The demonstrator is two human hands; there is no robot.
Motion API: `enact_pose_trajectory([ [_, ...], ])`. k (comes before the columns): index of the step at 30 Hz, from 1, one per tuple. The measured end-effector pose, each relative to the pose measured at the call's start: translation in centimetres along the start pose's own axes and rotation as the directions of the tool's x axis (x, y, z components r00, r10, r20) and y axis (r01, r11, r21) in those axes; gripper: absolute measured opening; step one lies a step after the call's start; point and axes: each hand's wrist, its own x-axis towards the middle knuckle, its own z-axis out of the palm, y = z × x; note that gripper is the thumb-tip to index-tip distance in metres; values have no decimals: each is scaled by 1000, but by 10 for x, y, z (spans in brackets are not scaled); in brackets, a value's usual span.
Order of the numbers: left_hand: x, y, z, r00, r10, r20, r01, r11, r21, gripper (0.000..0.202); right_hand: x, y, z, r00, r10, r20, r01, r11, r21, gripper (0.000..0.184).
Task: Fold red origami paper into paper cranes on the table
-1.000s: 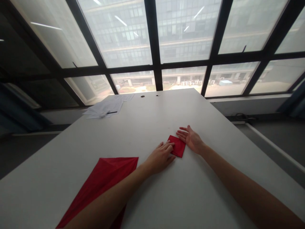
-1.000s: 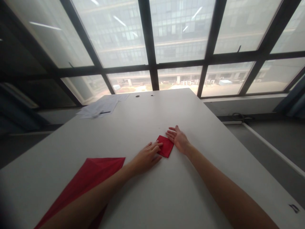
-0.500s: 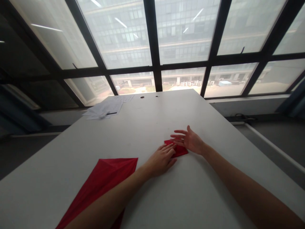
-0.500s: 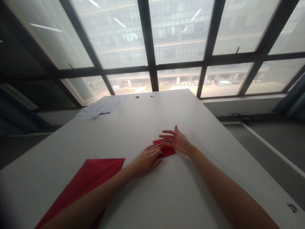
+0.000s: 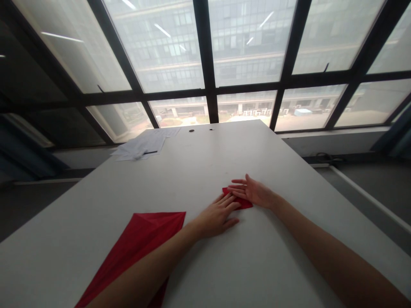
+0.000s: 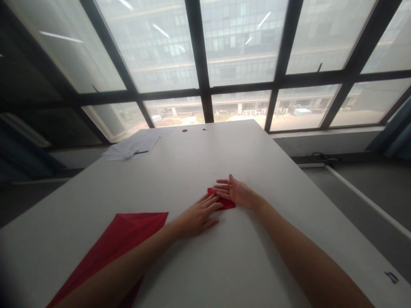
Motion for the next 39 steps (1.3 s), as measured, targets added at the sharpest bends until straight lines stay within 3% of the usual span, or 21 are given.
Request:
enact_pose_trajectory([
  [2,0,-2,2,1000,-4,17,4,1000,0,65,6,1,-6,990,-85,-116,90,995,39,41],
  [4,0,-4,4,999,0,44,-1,1000,12,67,10,-2,-14,951,-214,-225,238,967,87,39],
  [7,0,-6,5,998,12,56,-14,999,39,62,10,-8,-21,929,-293,-225,327,935,134,43],
  [11,-1,-3,4,999,-31,-9,31,996,88,55,5,-9,-18,943,-305,-131,322,938,132,49],
  [18,-1,-3,5,999,-43,2,42,997,70,54,6,-6,-17,949,-285,-134,299,949,101,49],
  [23,-2,-7,11,997,-72,-12,73,994,83,64,3,-4,-18,912,-349,-217,382,914,135,42],
  [32,-5,-7,9,994,-85,73,75,989,127,70,-5,6,-18,901,-349,-258,394,907,148,32],
  [39,-8,-4,10,994,-83,77,72,988,135,71,-21,16,-21,877,-371,-307,445,868,222,27],
])
